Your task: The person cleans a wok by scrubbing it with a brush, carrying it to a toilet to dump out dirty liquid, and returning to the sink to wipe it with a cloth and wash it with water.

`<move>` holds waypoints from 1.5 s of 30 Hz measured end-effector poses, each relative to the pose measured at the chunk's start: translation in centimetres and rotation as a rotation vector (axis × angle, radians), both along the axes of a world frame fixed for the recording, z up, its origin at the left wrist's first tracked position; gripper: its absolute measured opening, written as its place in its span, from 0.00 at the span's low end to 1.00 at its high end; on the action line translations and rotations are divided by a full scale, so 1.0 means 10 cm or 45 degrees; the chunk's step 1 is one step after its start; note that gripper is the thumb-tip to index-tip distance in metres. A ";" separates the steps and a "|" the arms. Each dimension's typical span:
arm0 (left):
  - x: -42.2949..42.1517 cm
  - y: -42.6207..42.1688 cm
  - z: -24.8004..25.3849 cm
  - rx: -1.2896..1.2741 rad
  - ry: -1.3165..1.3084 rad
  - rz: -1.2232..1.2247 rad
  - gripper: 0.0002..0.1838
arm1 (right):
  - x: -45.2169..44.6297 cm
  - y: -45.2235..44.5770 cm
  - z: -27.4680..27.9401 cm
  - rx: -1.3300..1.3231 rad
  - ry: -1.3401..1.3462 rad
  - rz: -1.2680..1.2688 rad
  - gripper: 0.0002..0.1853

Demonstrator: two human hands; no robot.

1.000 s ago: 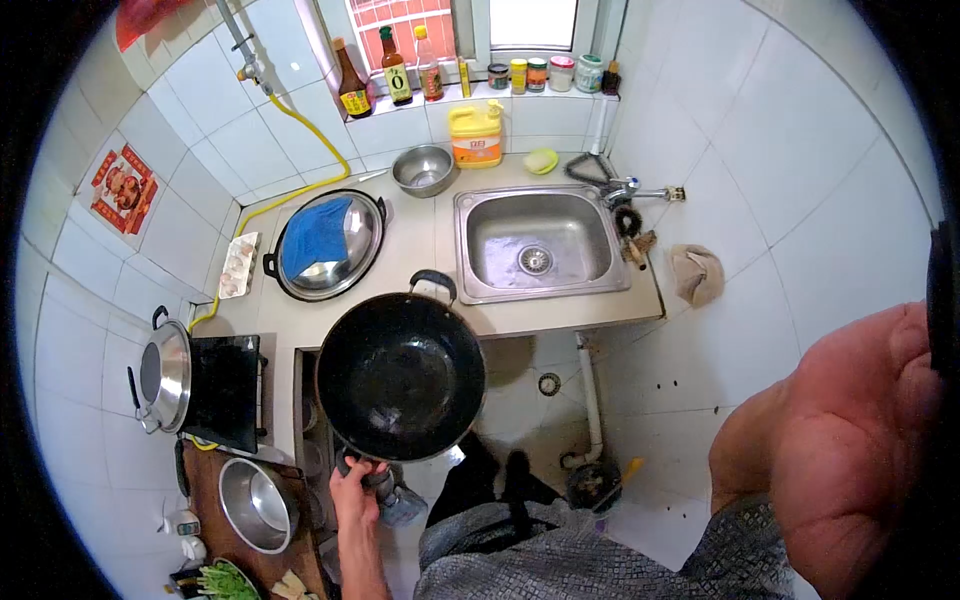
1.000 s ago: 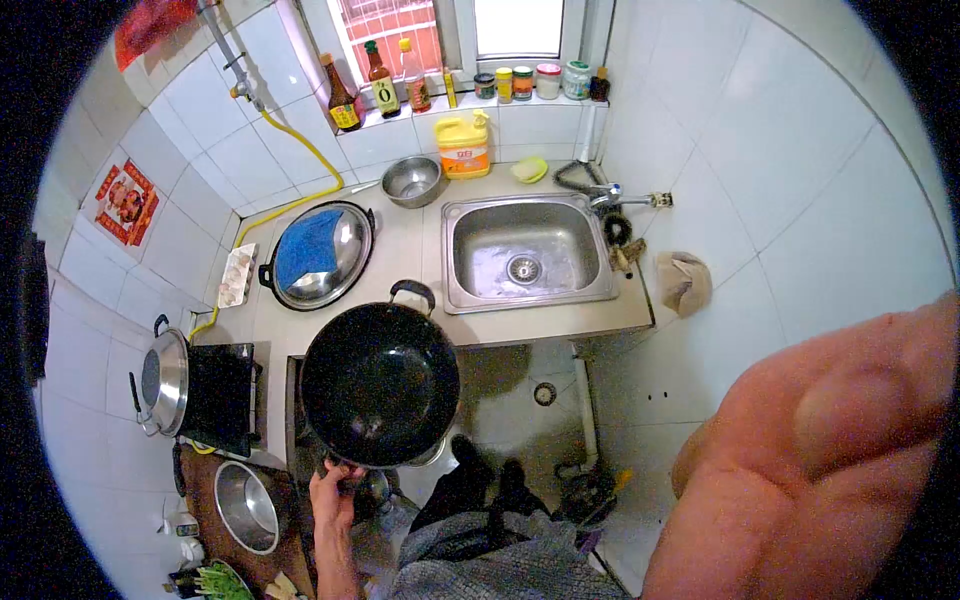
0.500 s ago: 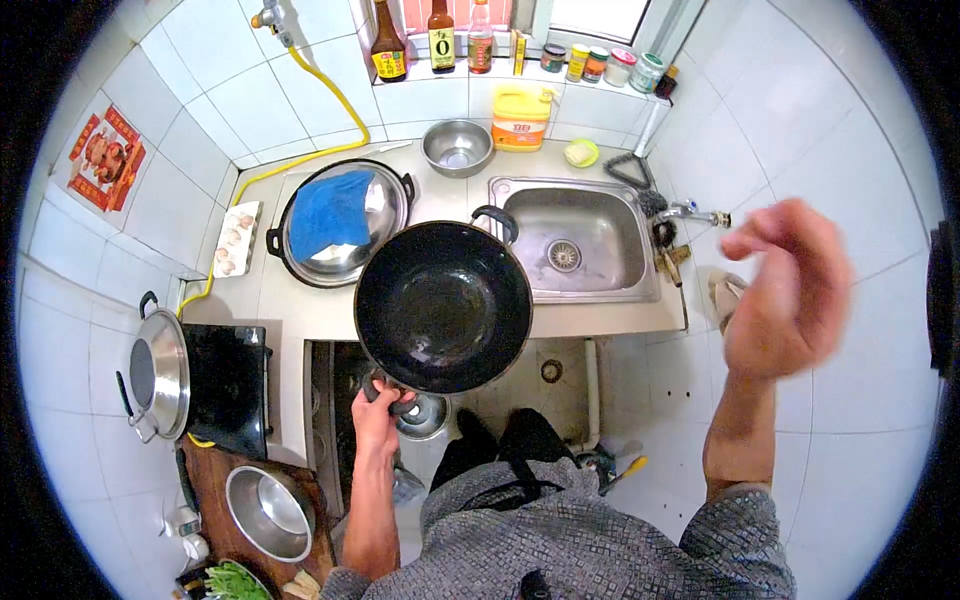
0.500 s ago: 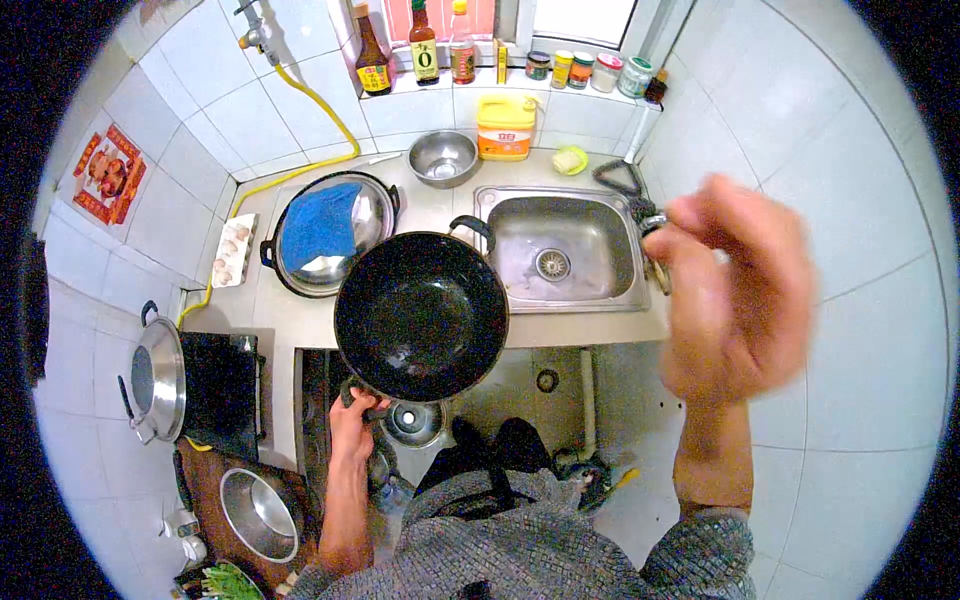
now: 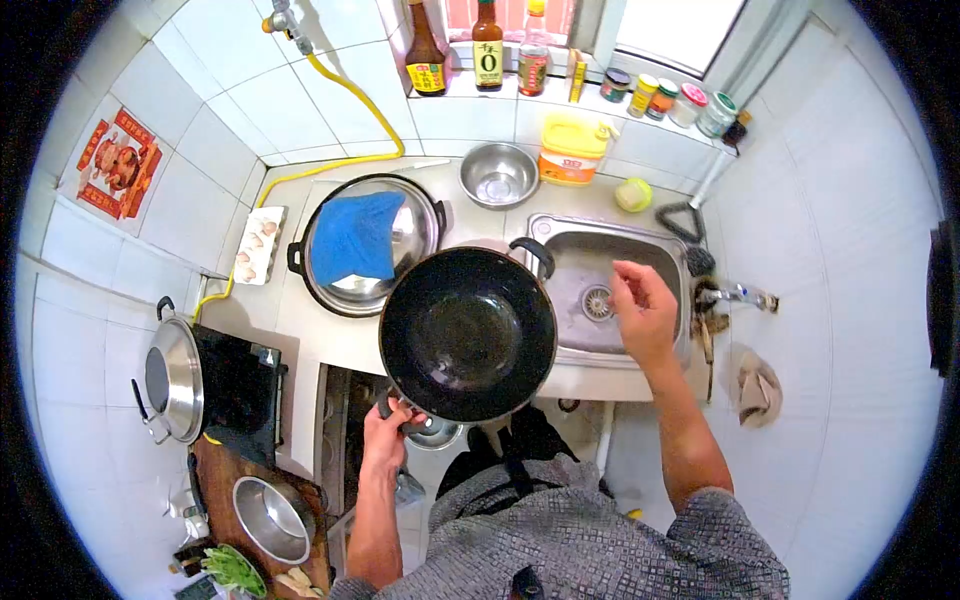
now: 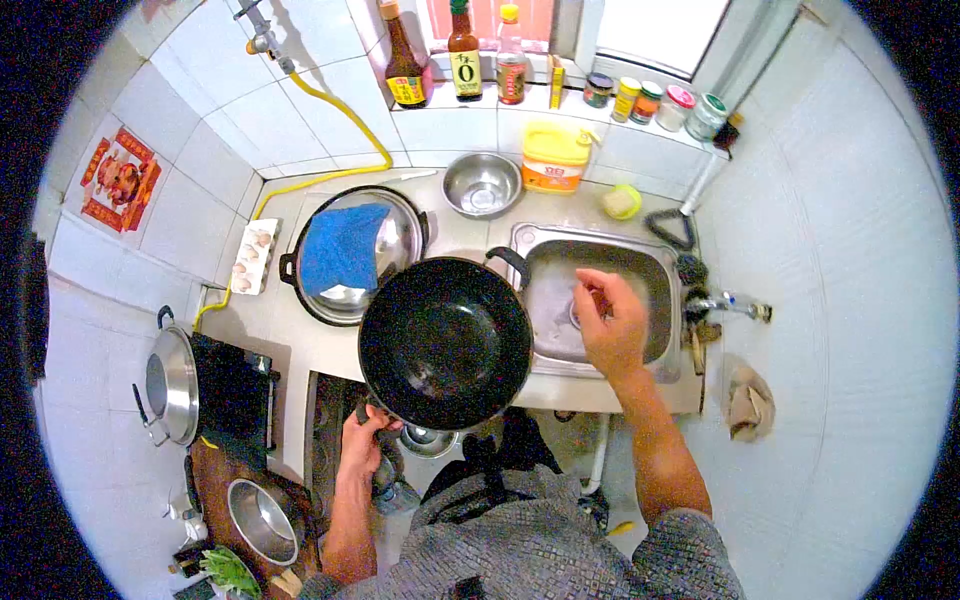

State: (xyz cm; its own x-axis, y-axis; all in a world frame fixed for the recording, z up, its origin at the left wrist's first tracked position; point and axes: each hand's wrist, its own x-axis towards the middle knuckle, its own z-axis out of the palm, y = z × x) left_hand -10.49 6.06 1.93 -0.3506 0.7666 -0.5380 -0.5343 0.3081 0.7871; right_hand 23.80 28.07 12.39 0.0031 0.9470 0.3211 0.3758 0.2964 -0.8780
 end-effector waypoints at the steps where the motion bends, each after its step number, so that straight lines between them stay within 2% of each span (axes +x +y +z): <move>1: 0.00 0.02 -0.02 -0.006 0.007 0.020 0.10 | -0.07 0.08 -0.05 -0.006 0.007 0.020 0.09; 3: 0.01 0.04 -0.07 0.016 -0.084 0.049 0.10 | -0.21 0.23 -0.16 -0.142 0.058 0.146 0.09; 9: 0.06 0.11 -0.08 -0.109 -0.078 0.146 0.12 | -0.80 0.60 -0.38 -0.133 0.055 0.392 0.07; 11: 0.04 0.11 -0.11 -0.129 -0.145 0.142 0.12 | -1.04 0.67 -0.42 -0.108 0.013 0.496 0.08; 15: 0.01 0.10 -0.15 -0.138 -0.057 0.095 0.11 | -1.66 0.80 -0.65 -0.141 0.017 0.715 0.09; 20: 0.00 0.13 -0.10 -0.189 -0.031 0.085 0.07 | -2.67 1.01 -0.90 -0.138 -0.283 0.910 0.14; 22: 0.01 0.12 -0.11 -0.196 -0.053 0.123 0.07 | -3.06 1.07 -0.97 -0.182 -0.647 0.871 0.17; 23: 0.00 0.11 -0.12 -0.211 -0.080 0.144 0.06 | -3.21 1.10 -1.04 -0.075 -0.651 0.829 0.19; 26: -0.02 0.09 -0.23 -0.234 -0.068 0.136 0.07 | -3.61 1.17 -1.21 -0.221 -0.899 0.653 0.22; 31: 0.05 0.05 -0.28 -0.189 -0.107 0.157 0.09 | -3.77 1.21 -1.46 -0.295 -0.796 0.554 0.12; 32: 0.08 0.07 -0.20 -0.230 -0.127 0.196 0.09 | -3.79 1.21 -1.48 -0.309 -0.775 0.523 0.12; 34: 0.06 -0.01 -0.39 -0.198 -0.132 0.184 0.07 | -3.84 1.24 -1.53 -0.313 -0.758 0.496 0.12; 36: 0.06 -0.05 -0.44 -0.192 -0.132 0.165 0.07 | -3.93 1.32 -1.61 -0.283 -0.233 0.563 0.11; 37: 0.05 -0.05 -0.43 -0.190 -0.138 0.162 0.07 | -3.97 1.32 -1.53 -0.282 -0.239 0.559 0.11; 39: 0.06 -0.04 -0.39 -0.218 -0.101 0.133 0.07 | -4.07 1.31 -1.18 -0.661 0.565 0.745 0.11; 41: 0.03 -0.02 -0.33 -0.206 -0.084 0.115 0.06 | -4.08 1.32 -0.83 -0.880 0.836 0.822 0.11; 43: 0.03 0.03 -0.21 -0.277 -0.021 0.086 0.06 | -3.97 1.23 -0.33 -0.933 1.068 0.853 0.11; 45: 0.02 -0.04 -0.45 -0.134 -0.034 0.083 0.05 | -3.79 1.24 -0.03 -0.858 1.077 0.993 0.11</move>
State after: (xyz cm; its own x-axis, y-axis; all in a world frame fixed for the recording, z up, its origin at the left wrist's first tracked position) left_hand -10.29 5.70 -2.61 -0.3822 0.6815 -0.6241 -0.5763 0.3521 0.7374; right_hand -14.13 40.49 12.14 -0.6439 0.7641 -0.0396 -0.4221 -0.3979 -0.8145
